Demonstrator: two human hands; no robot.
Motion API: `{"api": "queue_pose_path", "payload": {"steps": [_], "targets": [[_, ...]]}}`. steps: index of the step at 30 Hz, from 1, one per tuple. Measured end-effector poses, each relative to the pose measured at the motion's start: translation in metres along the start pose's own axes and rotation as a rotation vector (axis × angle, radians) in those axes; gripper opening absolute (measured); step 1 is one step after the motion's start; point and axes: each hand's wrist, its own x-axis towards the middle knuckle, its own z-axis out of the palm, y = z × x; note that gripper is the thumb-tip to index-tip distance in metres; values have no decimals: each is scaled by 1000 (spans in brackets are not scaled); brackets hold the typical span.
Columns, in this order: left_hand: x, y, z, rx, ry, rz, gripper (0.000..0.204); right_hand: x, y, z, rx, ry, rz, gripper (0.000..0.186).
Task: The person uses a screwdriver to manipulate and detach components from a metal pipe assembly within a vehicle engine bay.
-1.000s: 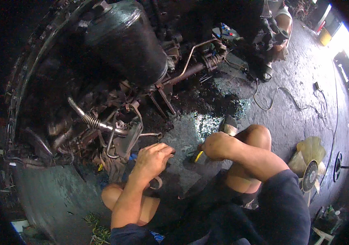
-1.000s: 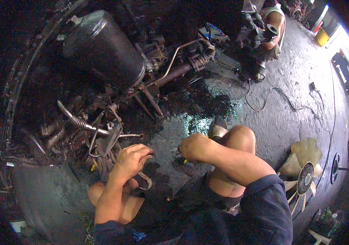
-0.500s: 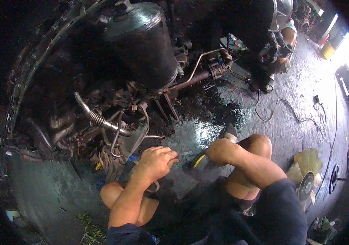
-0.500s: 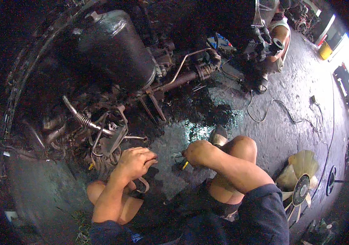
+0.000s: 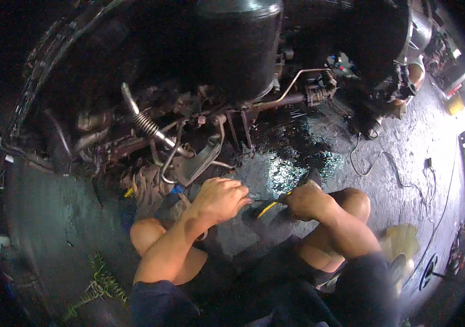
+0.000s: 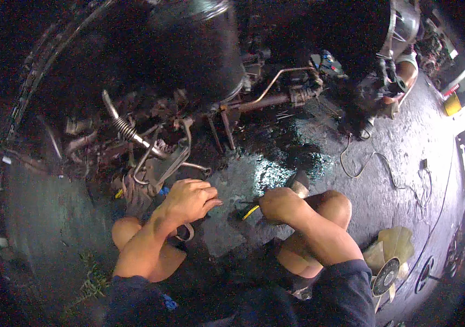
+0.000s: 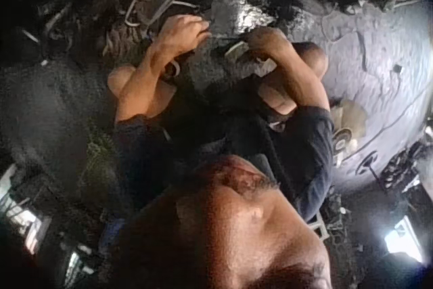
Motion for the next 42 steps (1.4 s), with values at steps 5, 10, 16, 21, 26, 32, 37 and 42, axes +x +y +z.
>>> {"api": "queue_pose_path", "payload": {"steps": [5,10,16,21,26,32,37,42], "targets": [[-1,-1,1,0,34,34,21,3,-1,5,38,9,32,23],[-1,1,0,-19,27,25,16,5,2,12,-65,34,-42,23],[-2,-1,2,20,1,3,13,3,-4,3,13,58,6,23],[-2,-3,4,62,-59,5,18,5,-2,10,64,44,73,25],[-2,-5,7,35,-43,6,19,5,-4,5,44,19,33,26],[1,-5,6,-34,-21,6,23,-4,0,-15,66,-6,86,25],[-4,-7,11,18,-42,-11,24,-30,1,-41,272,288,122,30],[-6,-6,16,38,-120,-3,26,-21,0,-21,197,318,261,32]]}}
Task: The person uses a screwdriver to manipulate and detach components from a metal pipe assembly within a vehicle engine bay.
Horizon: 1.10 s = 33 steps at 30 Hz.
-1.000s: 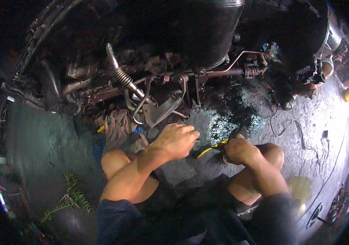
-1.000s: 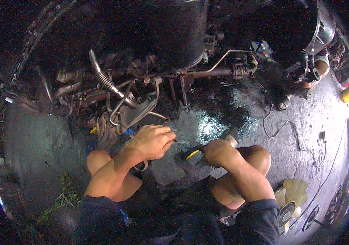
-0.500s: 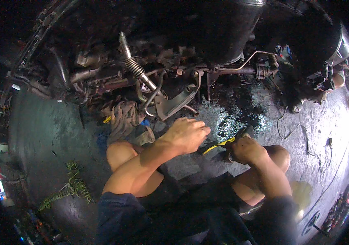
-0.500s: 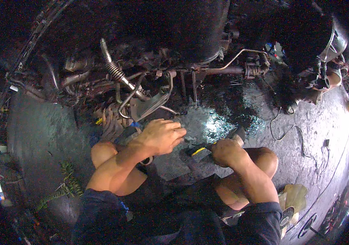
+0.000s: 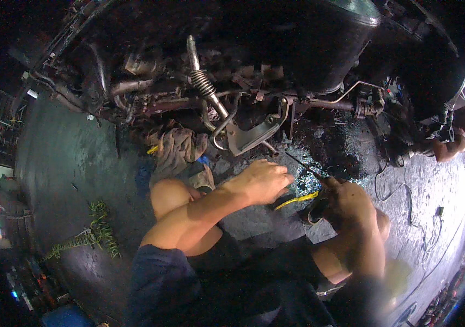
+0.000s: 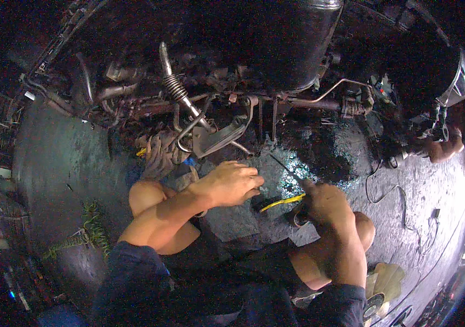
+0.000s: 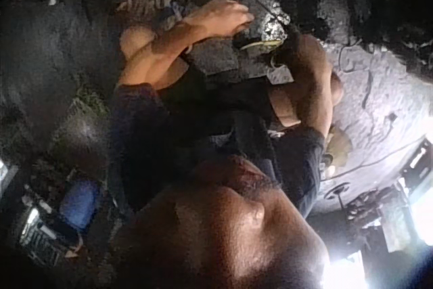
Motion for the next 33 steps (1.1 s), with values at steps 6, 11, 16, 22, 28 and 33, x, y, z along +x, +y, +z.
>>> {"api": "queue_pose_path", "payload": {"steps": [6,11,16,22,28,33], "targets": [[0,-5,9,91,-236,-50,38,3,-9,13,-63,-206,-40,30],[-9,-9,10,40,-373,-139,41,10,-20,9,-157,-445,-228,30],[-6,-9,11,23,-396,-161,40,15,-6,35,-91,-196,-240,29],[-12,-14,31,-28,-496,-235,34,19,-8,42,-99,-187,-234,33],[-49,-7,84,109,-619,-173,22,19,-21,52,-189,-375,-241,41],[-69,0,43,-146,-459,-84,27,34,-21,75,114,-142,-356,36]]}}
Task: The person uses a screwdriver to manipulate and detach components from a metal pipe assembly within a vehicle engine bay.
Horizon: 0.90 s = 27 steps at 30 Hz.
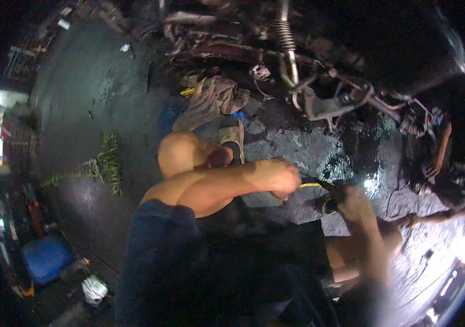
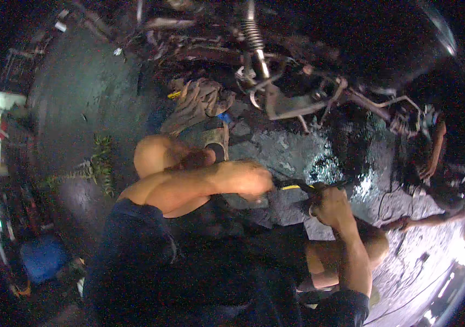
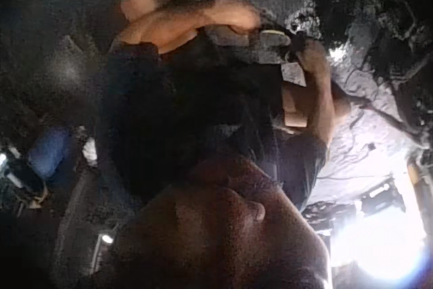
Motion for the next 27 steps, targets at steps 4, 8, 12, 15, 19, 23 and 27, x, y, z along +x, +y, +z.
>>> {"api": "queue_pose_path", "payload": {"steps": [4,8,12,15,19,23,27], "targets": [[-25,5,-51,-88,251,33,27,49,-45,7,572,-27,74,47],[-19,-28,-29,117,879,50,15,141,-57,45,307,-286,-2,43],[-20,-52,-39,85,737,-371,8,304,-106,129,255,-43,-148,48],[-41,-66,-39,107,1052,-450,11,422,-147,185,177,152,-182,52],[-86,-68,-78,-12,882,-479,13,518,-134,226,-15,265,-81,56],[-84,-86,-60,-76,946,-477,10,478,-139,251,-144,102,-78,55],[-89,-81,-63,-1,1040,-559,9,413,-108,230,-210,24,-110,53]]}}
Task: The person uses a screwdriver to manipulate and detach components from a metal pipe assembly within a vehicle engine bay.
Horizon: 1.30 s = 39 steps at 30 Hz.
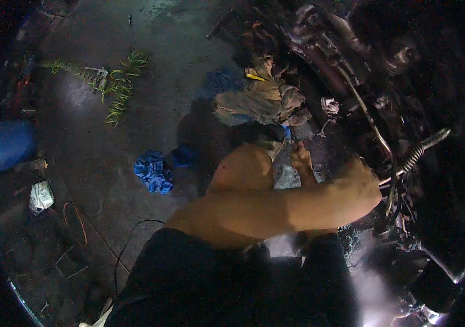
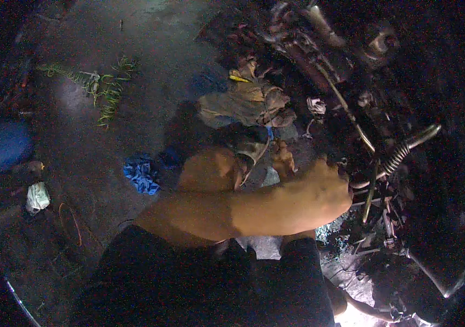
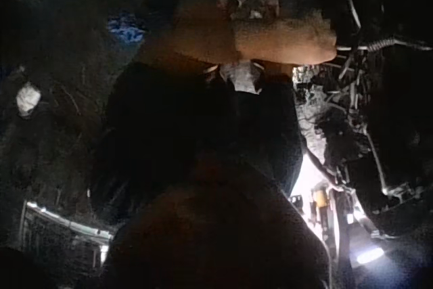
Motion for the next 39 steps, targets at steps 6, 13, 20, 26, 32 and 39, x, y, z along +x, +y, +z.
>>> {"api": "queue_pose_path", "payload": {"steps": [6,13,20,26,32,39], "targets": [[3,15,-1,16,-26,67,12,-90,49,-39,2,-104,5,51],[9,24,-4,-84,-204,155,16,-144,62,-87,236,-158,57,49],[14,25,2,-108,-174,155,17,-38,-45,-121,540,185,-130,39],[25,24,5,-125,-173,177,18,52,-82,-79,-18,196,41,31],[16,17,11,-111,-157,85,18,-6,-59,-40,-154,39,-82,28],[27,30,21,-41,-213,97,17,-107,25,-78,-332,19,-190,26]]}}
